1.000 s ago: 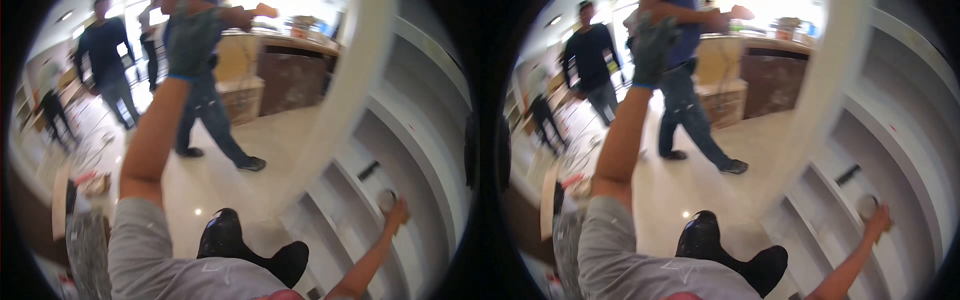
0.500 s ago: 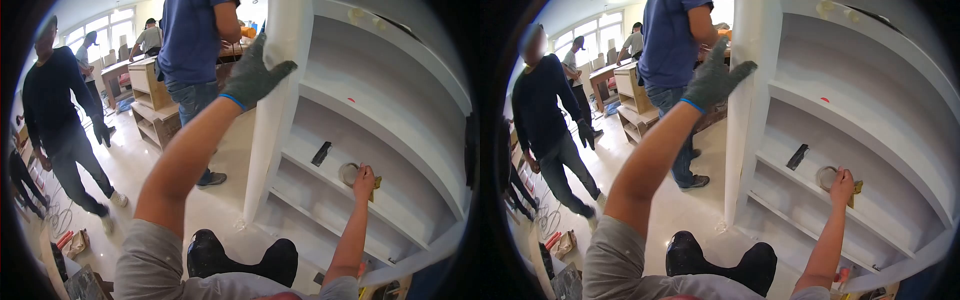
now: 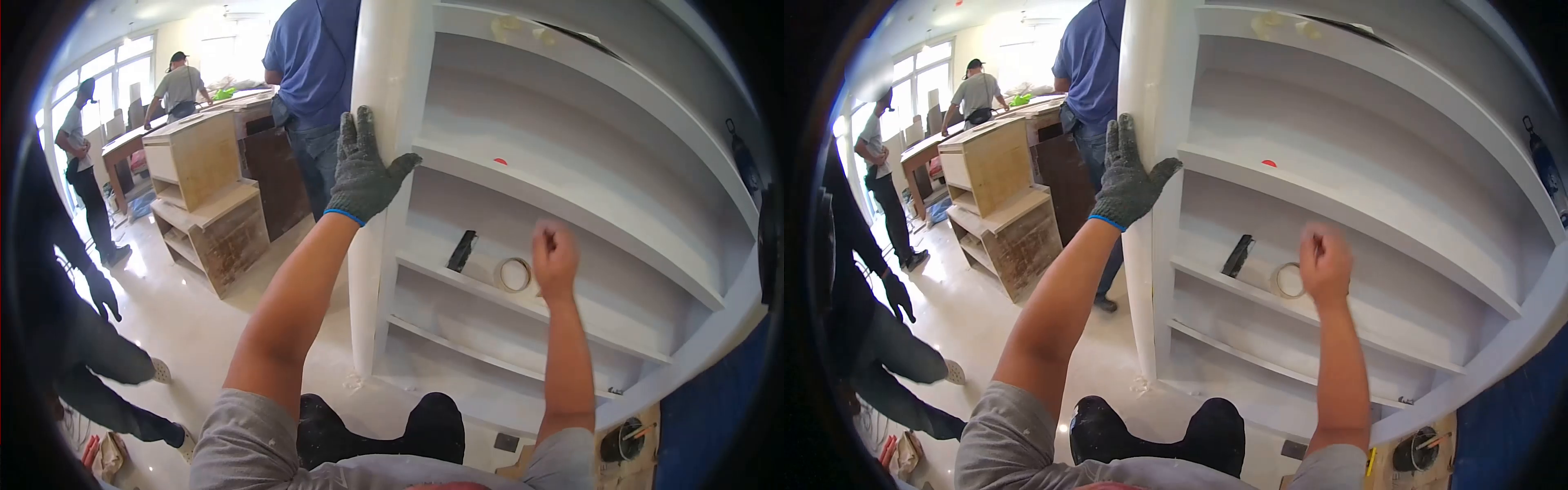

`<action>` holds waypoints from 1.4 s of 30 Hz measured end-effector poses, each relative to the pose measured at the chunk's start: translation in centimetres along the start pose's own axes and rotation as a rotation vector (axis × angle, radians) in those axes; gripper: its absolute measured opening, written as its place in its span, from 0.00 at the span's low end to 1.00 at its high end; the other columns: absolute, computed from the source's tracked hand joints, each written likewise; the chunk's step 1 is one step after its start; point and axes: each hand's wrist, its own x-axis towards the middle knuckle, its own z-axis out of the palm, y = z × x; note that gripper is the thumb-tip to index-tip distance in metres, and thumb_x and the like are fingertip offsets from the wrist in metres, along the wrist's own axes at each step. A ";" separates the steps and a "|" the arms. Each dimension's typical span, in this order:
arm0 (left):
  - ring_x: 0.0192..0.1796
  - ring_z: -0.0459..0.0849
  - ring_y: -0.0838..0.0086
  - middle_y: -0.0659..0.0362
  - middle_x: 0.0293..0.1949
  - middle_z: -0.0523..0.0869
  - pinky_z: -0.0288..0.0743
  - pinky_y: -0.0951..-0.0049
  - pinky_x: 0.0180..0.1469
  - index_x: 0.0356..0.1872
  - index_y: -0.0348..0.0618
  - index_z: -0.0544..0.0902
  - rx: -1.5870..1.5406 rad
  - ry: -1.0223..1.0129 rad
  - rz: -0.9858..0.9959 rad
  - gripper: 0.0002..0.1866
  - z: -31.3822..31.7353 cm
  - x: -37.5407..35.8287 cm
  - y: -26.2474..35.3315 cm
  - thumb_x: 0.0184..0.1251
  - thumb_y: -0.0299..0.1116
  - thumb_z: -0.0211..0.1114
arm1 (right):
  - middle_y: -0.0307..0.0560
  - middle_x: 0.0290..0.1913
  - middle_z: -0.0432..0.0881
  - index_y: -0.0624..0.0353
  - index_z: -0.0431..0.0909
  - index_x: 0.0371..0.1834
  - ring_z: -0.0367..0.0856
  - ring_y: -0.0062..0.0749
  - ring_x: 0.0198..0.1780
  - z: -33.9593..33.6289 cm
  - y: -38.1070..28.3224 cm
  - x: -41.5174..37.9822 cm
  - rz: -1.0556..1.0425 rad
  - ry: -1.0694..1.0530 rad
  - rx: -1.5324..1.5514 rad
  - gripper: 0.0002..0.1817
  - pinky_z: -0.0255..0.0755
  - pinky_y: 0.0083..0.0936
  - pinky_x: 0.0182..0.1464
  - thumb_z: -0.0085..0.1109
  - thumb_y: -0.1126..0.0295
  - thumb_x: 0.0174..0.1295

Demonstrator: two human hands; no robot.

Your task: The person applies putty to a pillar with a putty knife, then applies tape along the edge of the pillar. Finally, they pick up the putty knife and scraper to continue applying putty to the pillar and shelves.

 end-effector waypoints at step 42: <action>0.48 0.88 0.70 0.54 0.47 0.87 0.82 0.65 0.54 0.58 0.32 0.78 -1.249 -0.508 -0.773 0.20 -5.3 -23.0 3.4 0.79 0.41 0.59 | 0.51 0.33 0.85 0.62 0.78 0.41 0.82 0.29 0.27 4.5 -12.7 -10.4 1.060 -0.655 1.302 0.12 0.81 0.28 0.35 0.59 0.62 0.74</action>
